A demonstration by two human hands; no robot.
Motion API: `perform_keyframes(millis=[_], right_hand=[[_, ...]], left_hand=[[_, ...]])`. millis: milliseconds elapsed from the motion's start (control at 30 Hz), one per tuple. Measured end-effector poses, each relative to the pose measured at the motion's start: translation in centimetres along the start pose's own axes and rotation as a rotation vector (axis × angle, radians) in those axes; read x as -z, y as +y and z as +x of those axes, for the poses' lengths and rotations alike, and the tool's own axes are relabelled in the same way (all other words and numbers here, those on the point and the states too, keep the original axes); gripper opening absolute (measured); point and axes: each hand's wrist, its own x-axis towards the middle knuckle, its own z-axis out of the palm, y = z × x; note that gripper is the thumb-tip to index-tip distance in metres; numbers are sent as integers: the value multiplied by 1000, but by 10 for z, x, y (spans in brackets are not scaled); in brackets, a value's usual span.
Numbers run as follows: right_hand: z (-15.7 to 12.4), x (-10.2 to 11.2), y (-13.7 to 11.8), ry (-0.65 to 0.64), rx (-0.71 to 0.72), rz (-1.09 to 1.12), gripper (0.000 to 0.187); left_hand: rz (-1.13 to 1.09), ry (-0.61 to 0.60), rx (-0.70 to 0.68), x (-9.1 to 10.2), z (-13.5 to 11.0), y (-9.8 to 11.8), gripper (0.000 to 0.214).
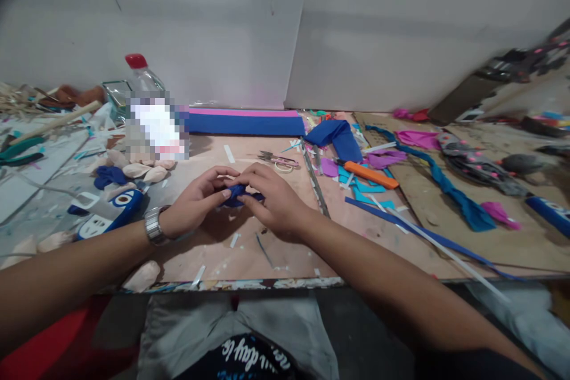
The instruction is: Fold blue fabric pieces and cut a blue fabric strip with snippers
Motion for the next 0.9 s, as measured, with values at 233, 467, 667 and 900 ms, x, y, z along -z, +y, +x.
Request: perform_keyframes(millis=[233, 467, 667, 900], right_hand=[[0, 0, 1, -24, 22, -4, 28], [-1, -1, 0, -46, 13, -5, 34], [0, 1, -2, -29, -1, 20, 35], [-1, 0, 2, -43, -28, 41, 30]], left_hand=[[11, 31, -28, 1, 0, -3, 26], [73, 25, -33, 0, 0, -6, 30], [72, 62, -41, 1, 0, -3, 25], [80, 67, -28, -1, -1, -2, 23]])
